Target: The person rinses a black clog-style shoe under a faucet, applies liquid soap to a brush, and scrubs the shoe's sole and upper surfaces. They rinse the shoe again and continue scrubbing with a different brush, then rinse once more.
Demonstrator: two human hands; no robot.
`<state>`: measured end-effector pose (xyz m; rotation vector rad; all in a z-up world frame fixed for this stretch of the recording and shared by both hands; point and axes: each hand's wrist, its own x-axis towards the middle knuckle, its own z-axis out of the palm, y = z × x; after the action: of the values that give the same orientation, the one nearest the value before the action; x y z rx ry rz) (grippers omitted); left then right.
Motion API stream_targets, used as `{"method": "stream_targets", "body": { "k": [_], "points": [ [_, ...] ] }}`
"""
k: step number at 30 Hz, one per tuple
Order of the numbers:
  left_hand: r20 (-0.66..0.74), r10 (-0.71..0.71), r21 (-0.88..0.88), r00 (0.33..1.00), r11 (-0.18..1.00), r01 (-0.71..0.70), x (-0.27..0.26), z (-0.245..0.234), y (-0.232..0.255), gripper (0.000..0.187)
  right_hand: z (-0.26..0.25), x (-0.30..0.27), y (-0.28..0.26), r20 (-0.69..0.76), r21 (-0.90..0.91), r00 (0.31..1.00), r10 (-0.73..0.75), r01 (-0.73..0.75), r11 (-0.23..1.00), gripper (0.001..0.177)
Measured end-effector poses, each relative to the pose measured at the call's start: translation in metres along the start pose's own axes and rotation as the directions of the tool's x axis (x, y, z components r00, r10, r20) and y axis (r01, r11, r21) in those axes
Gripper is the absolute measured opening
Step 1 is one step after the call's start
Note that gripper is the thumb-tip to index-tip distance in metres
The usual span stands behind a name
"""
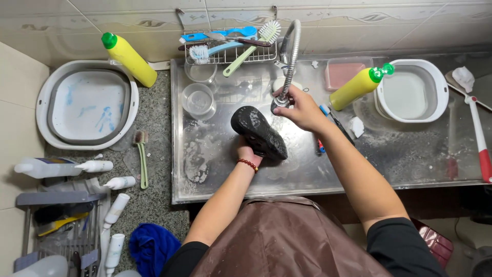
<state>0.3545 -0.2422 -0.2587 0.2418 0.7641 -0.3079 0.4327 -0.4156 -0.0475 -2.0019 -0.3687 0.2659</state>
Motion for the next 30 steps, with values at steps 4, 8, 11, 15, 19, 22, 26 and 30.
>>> {"method": "stream_targets", "body": {
  "k": [4, 8, 11, 15, 19, 22, 26, 30],
  "points": [
    [-0.086, 0.026, 0.066, 0.996, 0.998, -0.021, 0.008, 0.012, 0.004, 0.040, 0.007, 0.022, -0.042, 0.032, 0.190, 0.998, 0.048, -0.053, 0.980, 0.041],
    [-0.149, 0.063, 0.121, 0.987, 0.992, -0.045, -0.006, 0.029, 0.009, 0.038, 0.008, 0.045, -0.059, 0.020, 0.311, 0.998, -0.059, 0.050, 0.949, 0.039],
    [-0.163, 0.063, 0.111, 0.985, 0.993, -0.046, -0.016, 0.041, 0.016, 0.041, 0.007, 0.045, -0.069, 0.008, 0.306, 0.999, -0.053, 0.048, 0.951, 0.039],
    [-0.108, 0.062, 0.083, 0.992, 0.995, -0.053, -0.001, 0.036, 0.023, 0.045, -0.003, 0.022, -0.057, -0.008, -0.093, 1.000, -0.005, 0.005, 0.996, 0.043],
    [0.038, 0.049, 0.008, 0.998, 0.999, -0.049, -0.009, 0.047, 0.024, 0.044, 0.001, 0.026, -0.056, 0.007, 0.132, 1.000, -0.003, 0.002, 0.991, 0.042],
    [0.067, 0.100, 0.031, 0.993, 0.994, -0.103, -0.020, 0.060, 0.024, 0.039, 0.009, 0.027, -0.055, -0.052, 0.015, 0.998, -0.023, 0.023, 1.000, 0.045],
    [0.049, 0.265, 0.295, 0.963, 0.917, -0.268, 0.009, 0.043, 0.022, 0.035, 0.004, 0.017, -0.043, -0.059, -0.152, 0.998, 0.011, -0.020, 0.988, 0.047],
    [0.052, 0.318, 0.555, 0.947, 0.779, -0.292, 0.008, 0.039, 0.016, 0.034, 0.026, 0.024, -0.030, -0.105, 0.019, 0.989, -0.101, 0.104, 0.994, 0.047]
  ]
}}
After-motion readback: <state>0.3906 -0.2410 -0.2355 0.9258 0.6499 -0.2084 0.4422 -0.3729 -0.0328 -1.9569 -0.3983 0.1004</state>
